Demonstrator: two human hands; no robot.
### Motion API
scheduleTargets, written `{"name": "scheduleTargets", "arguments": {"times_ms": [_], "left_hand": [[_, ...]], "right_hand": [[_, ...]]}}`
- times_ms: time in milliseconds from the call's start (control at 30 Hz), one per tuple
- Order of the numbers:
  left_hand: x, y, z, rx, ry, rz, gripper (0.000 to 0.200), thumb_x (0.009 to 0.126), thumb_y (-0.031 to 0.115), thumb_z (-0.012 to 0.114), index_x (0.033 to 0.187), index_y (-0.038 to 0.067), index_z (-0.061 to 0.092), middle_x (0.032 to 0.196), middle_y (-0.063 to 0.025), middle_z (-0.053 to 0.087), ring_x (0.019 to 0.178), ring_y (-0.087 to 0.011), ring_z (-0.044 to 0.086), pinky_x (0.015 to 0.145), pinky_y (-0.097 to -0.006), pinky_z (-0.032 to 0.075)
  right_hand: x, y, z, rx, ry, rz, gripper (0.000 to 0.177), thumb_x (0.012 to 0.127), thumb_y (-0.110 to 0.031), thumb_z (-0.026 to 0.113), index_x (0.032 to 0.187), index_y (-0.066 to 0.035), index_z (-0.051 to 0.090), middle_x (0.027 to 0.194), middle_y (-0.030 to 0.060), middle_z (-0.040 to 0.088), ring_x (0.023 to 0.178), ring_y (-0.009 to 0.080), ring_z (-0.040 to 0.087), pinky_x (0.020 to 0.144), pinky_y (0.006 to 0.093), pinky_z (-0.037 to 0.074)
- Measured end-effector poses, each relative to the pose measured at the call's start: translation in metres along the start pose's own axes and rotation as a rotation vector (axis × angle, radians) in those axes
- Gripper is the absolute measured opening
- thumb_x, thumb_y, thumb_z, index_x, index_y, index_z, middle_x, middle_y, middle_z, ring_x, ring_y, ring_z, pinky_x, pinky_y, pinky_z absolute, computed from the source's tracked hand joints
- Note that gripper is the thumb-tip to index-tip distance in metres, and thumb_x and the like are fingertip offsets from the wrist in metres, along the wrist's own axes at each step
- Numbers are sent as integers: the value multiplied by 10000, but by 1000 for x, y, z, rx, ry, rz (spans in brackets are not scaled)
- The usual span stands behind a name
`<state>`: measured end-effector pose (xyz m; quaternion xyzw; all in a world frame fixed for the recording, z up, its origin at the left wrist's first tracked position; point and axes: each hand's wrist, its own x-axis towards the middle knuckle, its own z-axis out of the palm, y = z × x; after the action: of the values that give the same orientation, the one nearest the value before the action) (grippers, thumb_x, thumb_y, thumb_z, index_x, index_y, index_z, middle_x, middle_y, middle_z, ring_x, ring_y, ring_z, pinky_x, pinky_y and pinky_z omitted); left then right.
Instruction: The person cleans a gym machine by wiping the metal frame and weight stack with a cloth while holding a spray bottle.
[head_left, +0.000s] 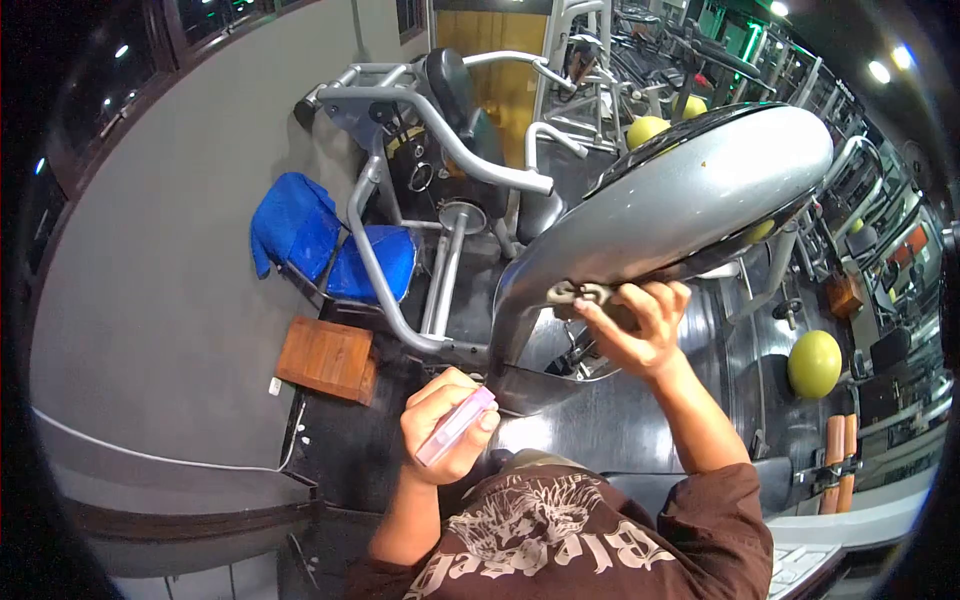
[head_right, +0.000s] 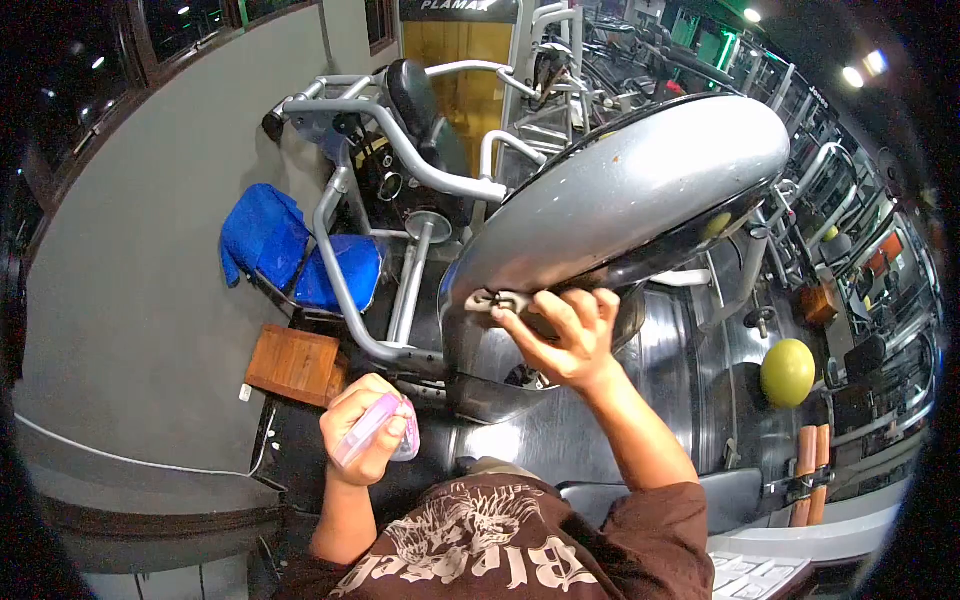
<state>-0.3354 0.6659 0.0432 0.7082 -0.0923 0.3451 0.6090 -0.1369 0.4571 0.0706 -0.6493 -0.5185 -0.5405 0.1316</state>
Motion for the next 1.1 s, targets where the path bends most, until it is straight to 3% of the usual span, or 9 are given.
{"name": "scheduleTargets", "arguments": {"times_ms": [67, 167, 233, 300, 533, 667, 833, 967, 1100], "left_hand": [[4, 1, 4, 12, 1, 7, 159, 836, 106, 708, 811, -42, 654, 782, -140, 639, 707, -222, 618, 654, -326, 498], [10, -1, 10, 26, 2, 31, 159, 837, 104, 709, 815, -43, 653, 781, -141, 640, 703, -221, 618, 651, -325, 500], [14, -2, 16, 32, 1, 39, 165, 842, 108, 710, 818, -44, 652, 785, -141, 642, 701, -220, 619, 647, -323, 502], [18, -2, 22, 38, -4, 38, 173, 850, 114, 711, 820, -46, 652, 792, -143, 646, 700, -219, 621, 644, -320, 504], [47, 5, 41, 82, 65, 86, 193, 863, 141, 712, 835, -37, 644, 775, -123, 643, 680, -205, 610, 635, -315, 497], [56, -2, 45, 100, -15, 32, 205, 861, 148, 710, 792, -20, 616, 722, -95, 621, 638, -187, 564, 611, -313, 458], [67, -17, 43, 52, -8, 51, 217, 863, 154, 706, 818, -44, 630, 757, -109, 642, 654, -190, 589, 623, -312, 477], [78, -26, 30, 26, -23, 81, 184, 856, 119, 717, 864, -54, 653, 779, -110, 647, 677, -194, 610, 638, -303, 493], [84, -30, 5, 15, -42, 103, 127, 842, 49, 737, 870, -39, 651, 771, -101, 629, 666, -192, 588, 627, -299, 475]], "right_hand": [[12, 22, -21, 5, 28, 1, 466, 603, -82, 819, 1027, -270, 772, 968, 9, 528, 850, 190, 521, 748, 366, 360], [30, 59, -52, -135, 210, 182, 442, 730, 73, 751, 1130, -115, 758, 1021, 83, 558, 926, 249, 573, 845, 367, 479], [42, 78, -66, -52, 302, 491, 416, 834, 40, 702, 1233, -74, 719, 1097, 113, 560, 1013, 240, 563, 884, 351, 462], [49, 88, -68, -51, 350, 549, 417, 836, 13, 713, 1246, -62, 712, 1117, 121, 551, 1038, 237, 553, 903, 348, 448], [54, 38, -45, -128, 68, 27, 447, 621, -165, 854, 1060, -213, 786, 967, 12, 508, 857, 201, 482, 799, 380, 380], [65, 71, -62, -47, 78, 162, 529, 569, -42, 835, 1076, -182, 783, 973, 27, 515, 795, 196, 491, 756, 341, 405], [82, 110, -83, -140, 216, 490, 459, 710, 18, 770, 1161, -58, 742, 1150, 128, 550, 1014, 259, 572, 930, 387, 475], [75, 74, -58, -208, 147, 341, 385, 746, -12, 735, 1123, -89, 744, 1143, 102, 562, 976, 245, 558, 807, 359, 465], [44, -19, -1, -195, -97, 57, 266, 689, -168, 776, 955, -181, 757, 1143, -56, 598, 940, 173, 542, 743, 364, 364]]}}
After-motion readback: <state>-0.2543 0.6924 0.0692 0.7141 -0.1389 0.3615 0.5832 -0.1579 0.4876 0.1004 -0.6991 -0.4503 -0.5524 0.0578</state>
